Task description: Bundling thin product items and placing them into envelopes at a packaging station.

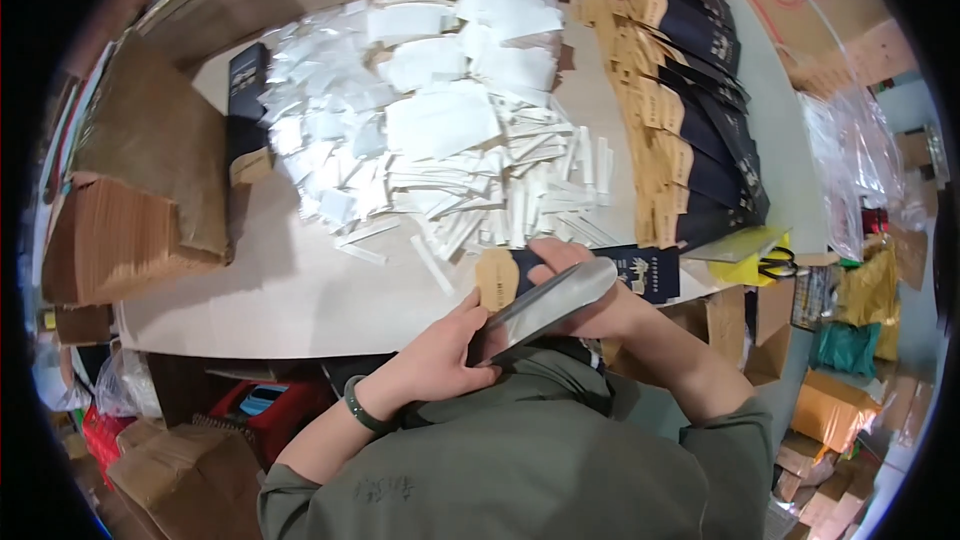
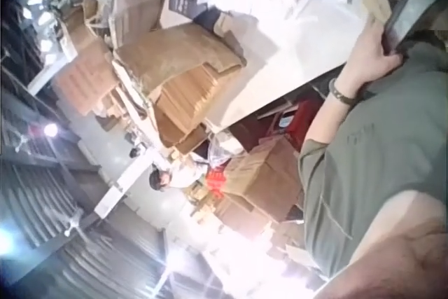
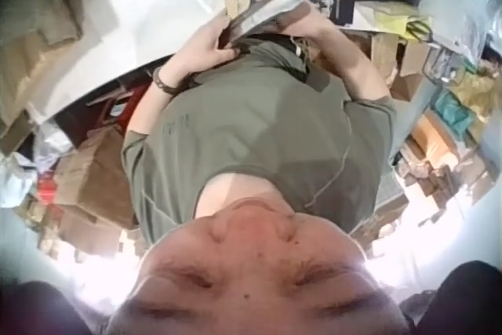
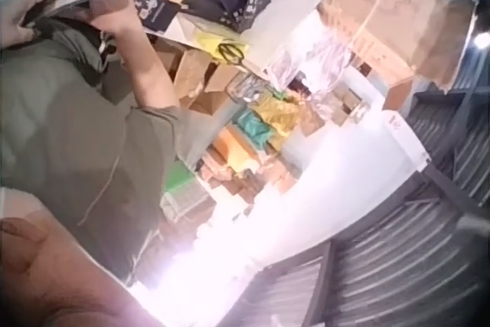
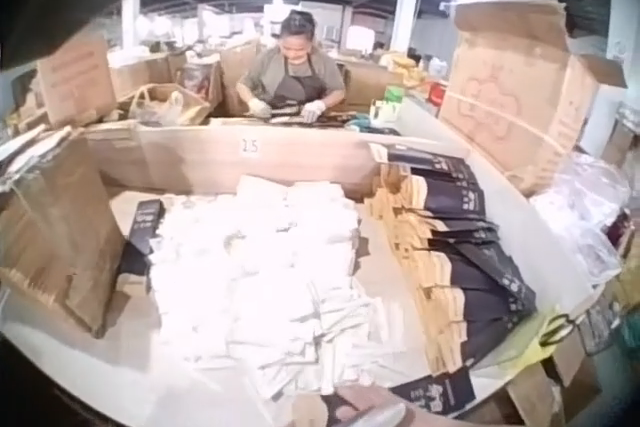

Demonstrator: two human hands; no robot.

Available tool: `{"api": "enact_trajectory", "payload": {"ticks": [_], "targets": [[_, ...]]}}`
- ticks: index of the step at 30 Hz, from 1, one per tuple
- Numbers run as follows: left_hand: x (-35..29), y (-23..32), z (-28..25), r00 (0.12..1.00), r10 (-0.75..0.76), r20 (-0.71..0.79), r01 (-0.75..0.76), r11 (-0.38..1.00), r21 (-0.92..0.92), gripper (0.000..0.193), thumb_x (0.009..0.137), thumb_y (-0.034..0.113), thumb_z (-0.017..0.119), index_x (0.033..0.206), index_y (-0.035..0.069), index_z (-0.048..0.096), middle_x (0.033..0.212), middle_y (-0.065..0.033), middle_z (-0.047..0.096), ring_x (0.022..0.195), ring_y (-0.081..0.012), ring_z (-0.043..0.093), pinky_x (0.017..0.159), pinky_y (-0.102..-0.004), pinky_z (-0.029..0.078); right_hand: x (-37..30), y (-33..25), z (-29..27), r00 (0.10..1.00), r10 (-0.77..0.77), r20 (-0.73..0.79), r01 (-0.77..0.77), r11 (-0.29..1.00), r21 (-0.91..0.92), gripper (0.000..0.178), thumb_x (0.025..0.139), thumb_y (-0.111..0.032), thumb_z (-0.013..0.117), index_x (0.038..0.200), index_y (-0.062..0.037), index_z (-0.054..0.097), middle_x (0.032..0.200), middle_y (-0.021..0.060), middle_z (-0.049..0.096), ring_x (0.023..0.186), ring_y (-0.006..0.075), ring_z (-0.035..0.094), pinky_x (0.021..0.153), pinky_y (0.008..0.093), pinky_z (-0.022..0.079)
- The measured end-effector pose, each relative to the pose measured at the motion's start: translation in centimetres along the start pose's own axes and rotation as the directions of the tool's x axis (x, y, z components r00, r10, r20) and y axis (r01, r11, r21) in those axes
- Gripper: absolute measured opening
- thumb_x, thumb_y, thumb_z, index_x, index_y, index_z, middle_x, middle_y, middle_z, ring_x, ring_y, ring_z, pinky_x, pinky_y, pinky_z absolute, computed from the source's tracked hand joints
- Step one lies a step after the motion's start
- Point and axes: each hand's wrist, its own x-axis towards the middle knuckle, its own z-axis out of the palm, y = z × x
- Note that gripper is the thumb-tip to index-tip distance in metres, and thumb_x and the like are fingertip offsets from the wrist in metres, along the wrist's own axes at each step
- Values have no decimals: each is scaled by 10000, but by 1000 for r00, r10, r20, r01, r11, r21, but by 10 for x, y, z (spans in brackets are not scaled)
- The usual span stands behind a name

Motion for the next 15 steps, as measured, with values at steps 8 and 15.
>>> {"api": "enact_trajectory", "payload": {"ticks": [8, 15], "targets": [[-30, 9, -25, 943, -299, -147, 293, 954, -65, 723, 693, 31, 674, 1363, -38, 410, 1370, -222, 415, 1232, -383, 483, 1044, -390, 405, 68, -17, 63, 974, -220, 52, 226, 956, -190, 402, 768, -395, 697, 1044, -113, 622, 1087, 153, 609, 1032, 337, 595, 894, 433, 471], [-4, 8, -6, 994, -68, -83, 77, 991, 113, 605, 678, 48, 697, 1233, -54, 480, 1359, -250, 366, 1243, -444, 432, 1044, -405, 402, 49, -8, 9, 972, -142, 186, 177, 966, -187, 494, 692, -366, 734, 1057, -70, 580, 1187, 201, 564, 1100, 386, 563, 891, 448, 452]]}}
